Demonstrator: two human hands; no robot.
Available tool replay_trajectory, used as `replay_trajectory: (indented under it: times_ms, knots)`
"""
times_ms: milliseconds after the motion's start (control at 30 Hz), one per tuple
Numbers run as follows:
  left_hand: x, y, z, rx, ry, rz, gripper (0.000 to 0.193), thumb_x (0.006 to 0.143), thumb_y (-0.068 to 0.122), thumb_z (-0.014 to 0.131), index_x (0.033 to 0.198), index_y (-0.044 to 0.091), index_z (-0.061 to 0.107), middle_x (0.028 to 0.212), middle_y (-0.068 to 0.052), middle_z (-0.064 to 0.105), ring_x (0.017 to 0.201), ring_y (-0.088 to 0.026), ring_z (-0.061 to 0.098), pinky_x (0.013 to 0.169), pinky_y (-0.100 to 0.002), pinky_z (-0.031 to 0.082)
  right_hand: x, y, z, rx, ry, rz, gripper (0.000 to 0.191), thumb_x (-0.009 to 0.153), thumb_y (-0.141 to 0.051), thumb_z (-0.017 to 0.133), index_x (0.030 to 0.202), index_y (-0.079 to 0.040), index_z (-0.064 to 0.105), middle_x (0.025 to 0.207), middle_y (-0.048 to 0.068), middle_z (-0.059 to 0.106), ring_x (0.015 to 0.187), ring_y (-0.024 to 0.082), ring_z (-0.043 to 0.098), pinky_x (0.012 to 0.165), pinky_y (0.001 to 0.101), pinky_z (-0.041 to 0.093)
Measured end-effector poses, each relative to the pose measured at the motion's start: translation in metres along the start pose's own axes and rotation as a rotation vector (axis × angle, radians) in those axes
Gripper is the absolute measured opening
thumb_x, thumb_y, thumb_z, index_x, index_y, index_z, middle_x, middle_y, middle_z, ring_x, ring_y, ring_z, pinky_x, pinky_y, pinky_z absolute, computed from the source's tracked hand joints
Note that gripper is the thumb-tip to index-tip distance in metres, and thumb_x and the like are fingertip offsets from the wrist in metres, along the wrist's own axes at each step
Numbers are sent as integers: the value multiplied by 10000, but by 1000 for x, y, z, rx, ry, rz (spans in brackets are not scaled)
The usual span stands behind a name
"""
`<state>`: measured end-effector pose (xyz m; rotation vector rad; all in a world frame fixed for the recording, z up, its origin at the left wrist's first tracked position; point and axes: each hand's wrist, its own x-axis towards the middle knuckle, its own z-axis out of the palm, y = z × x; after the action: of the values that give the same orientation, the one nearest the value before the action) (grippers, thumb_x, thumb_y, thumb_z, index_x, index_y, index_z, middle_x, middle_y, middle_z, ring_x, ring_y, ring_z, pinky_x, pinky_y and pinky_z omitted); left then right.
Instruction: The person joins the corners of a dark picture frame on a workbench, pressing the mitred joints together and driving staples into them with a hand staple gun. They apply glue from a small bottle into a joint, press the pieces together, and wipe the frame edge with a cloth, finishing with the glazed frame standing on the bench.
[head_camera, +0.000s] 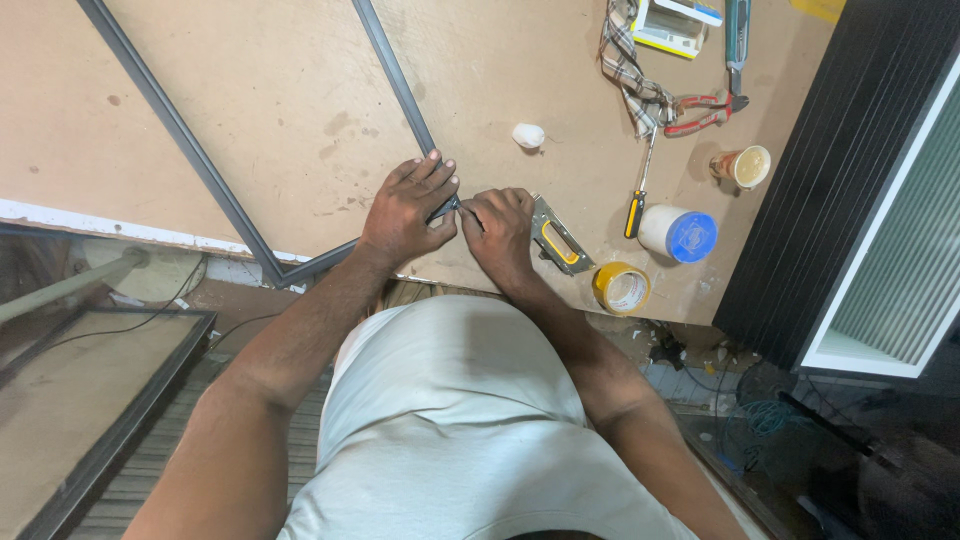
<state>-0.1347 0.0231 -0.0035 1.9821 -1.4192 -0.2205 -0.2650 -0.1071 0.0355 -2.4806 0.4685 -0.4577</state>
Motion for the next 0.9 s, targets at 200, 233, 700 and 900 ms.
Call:
replay_trajectory:
  times_ms: [200,233,700,900]
  knots:
    - [1,0,-1,-21,-8,-9,419,808,157,809,1204,36,745,1346,-111,708,1394,-246,566,1183,-446,417,2,0,1,-14,21,-12,88,856,-89,774,926,-98,721,929,24,666,937,241,616,972,448,401]
    - [2,-1,-1,-21,-8,-10,420,807,155,809,1204,35,745,1344,-110,710,1393,-245,566,1182,-445,418,2,0,1,-12,19,-12,90,856,-90,775,927,-97,720,929,25,665,939,242,615,972,448,401]
    - [1,1,-1,21,-7,-3,400,819,168,805,1197,49,745,1359,-97,703,1394,-225,563,1181,-435,426,-5,-3,0,-28,24,10,133,903,-112,788,1012,-73,722,997,55,658,998,274,586,996,459,400]
    - [0,0,-2,18,5,5,400,816,185,810,1183,39,745,1359,-108,697,1388,-243,566,1173,-450,426,-6,-3,2,-24,8,7,177,886,-90,778,1049,-67,712,1021,66,649,1017,285,579,994,468,400]
